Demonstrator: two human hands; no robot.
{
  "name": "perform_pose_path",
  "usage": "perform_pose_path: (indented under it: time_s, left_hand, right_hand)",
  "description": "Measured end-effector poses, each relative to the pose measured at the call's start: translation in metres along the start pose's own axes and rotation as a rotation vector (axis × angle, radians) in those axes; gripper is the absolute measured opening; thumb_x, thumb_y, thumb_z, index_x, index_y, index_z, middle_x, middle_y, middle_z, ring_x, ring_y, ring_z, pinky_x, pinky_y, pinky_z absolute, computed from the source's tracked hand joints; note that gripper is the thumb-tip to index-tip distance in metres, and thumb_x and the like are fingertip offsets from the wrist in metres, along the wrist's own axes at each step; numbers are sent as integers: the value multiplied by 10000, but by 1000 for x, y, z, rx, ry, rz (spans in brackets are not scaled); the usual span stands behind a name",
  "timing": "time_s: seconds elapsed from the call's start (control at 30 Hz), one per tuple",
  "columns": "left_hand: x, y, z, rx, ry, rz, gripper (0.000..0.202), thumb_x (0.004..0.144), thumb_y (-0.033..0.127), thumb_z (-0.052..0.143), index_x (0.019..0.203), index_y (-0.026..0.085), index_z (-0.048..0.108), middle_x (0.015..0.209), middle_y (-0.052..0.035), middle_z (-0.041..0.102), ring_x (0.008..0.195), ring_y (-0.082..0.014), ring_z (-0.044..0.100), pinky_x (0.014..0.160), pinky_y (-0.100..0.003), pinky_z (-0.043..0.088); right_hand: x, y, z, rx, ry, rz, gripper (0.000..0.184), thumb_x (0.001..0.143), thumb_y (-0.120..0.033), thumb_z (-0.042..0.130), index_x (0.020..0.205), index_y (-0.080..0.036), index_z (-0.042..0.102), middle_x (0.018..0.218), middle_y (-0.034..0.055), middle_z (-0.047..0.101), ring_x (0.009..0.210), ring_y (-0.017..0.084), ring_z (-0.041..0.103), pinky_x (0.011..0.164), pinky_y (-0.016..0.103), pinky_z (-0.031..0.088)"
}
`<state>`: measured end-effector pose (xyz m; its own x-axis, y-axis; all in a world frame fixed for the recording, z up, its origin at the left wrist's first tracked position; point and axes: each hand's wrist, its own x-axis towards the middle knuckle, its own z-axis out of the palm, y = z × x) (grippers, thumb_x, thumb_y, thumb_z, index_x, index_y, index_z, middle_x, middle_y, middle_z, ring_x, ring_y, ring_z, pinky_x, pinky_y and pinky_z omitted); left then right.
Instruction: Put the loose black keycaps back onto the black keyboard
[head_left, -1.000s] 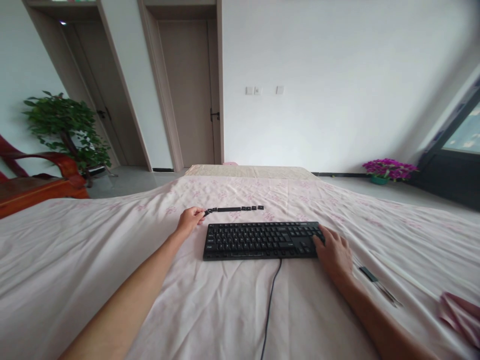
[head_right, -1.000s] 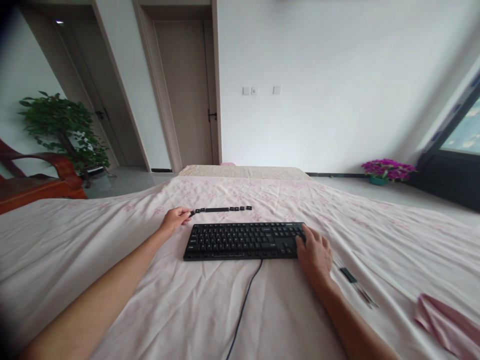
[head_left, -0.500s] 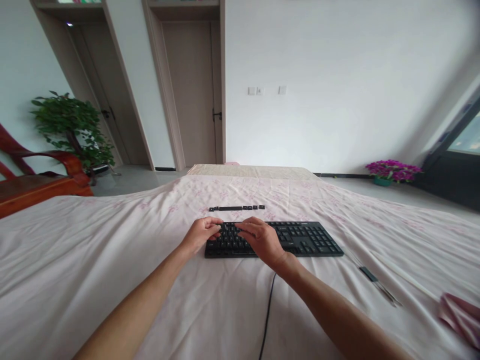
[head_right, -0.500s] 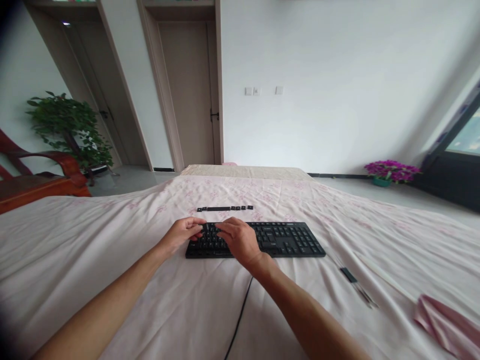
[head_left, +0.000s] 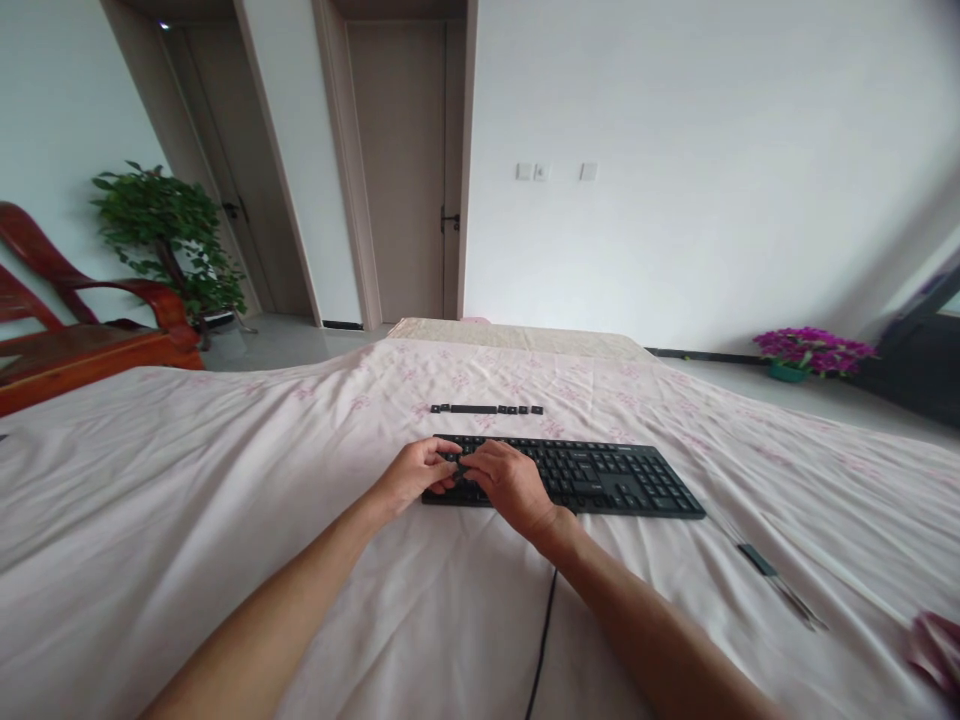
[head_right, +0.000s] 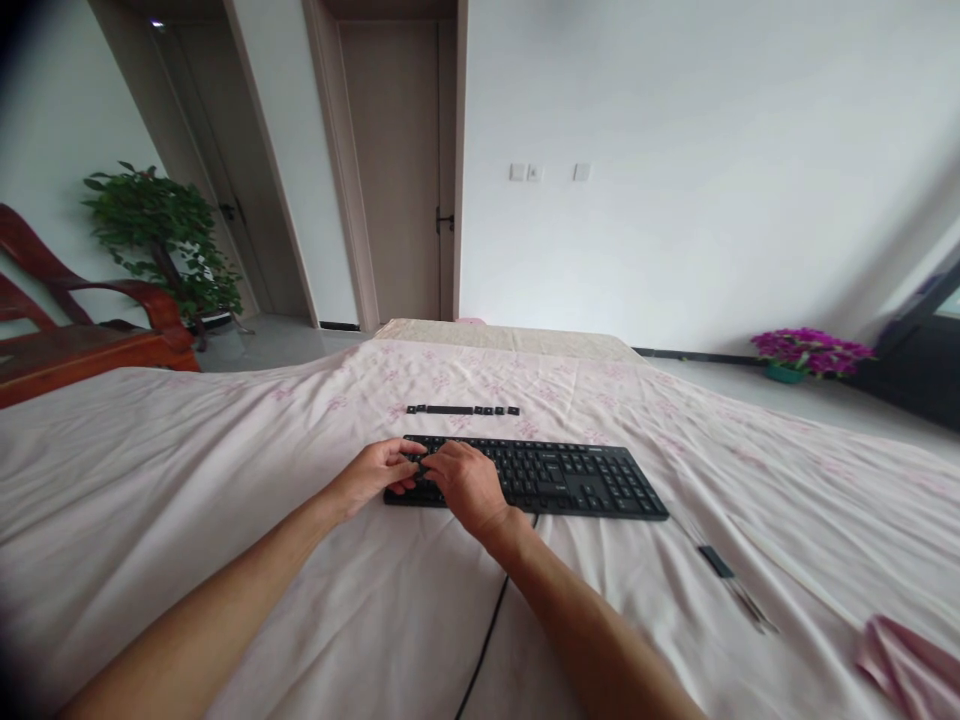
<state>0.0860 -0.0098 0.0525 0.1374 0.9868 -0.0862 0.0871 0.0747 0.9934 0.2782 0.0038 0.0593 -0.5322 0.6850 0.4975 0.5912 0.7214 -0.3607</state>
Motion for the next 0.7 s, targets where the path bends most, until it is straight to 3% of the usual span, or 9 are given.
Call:
perform_pose_path:
  time_s: [0.13,0.23,0.33,0.43,0.57,0.7]
  left_hand:
    - [2,-1,-7,66,17,18,427,780,461,632,1061,141,656,764,-61,703,661,-150,662,575,-241,476]
    - [9,-8,-19,216,165,98,401,850,460,511,1035,148,680,836,-81,725,704,-171,672,571,-247,475]
    - [18,-24,-33,405,346,220,303,849,353,510,1003,181,707,992,-66,737,912,-200,672,805,-296,510]
    - [25,-40,-41,482,400,271,309,858,314,505,1067,195,699,1114,-52,715,1032,-202,645,943,-309,471]
    - [28,-48,-42,496,363,305,368,870,314,504,1181,198,661,1231,-56,669,1105,-201,620,977,-307,461]
    - [28,-46,-41,496,279,290,360,843,281,539,1167,209,678,1228,-45,673,1136,-205,607,991,-308,456]
  right_hand:
    - [0,1,5,-2,25,36,177,897,-247,587,1004,-257,728,938,27,691,879,164,617,825,265,457]
    - [-2,3,11,34,54,91,164,890,-258,598,981,-261,734,924,18,692,872,165,611,821,269,450]
    - [-4,4,16,9,53,116,134,864,-279,642,944,-272,749,884,14,685,855,174,592,822,292,428]
    - [-6,-1,21,-48,45,126,124,832,-318,687,934,-307,757,872,16,670,871,190,560,807,314,397]
    - [-6,-13,28,-89,11,123,124,824,-369,694,927,-340,757,880,16,662,881,204,530,779,331,362]
    - [-3,-20,34,-121,0,105,127,831,-398,682,926,-352,752,893,8,667,894,212,512,782,345,337]
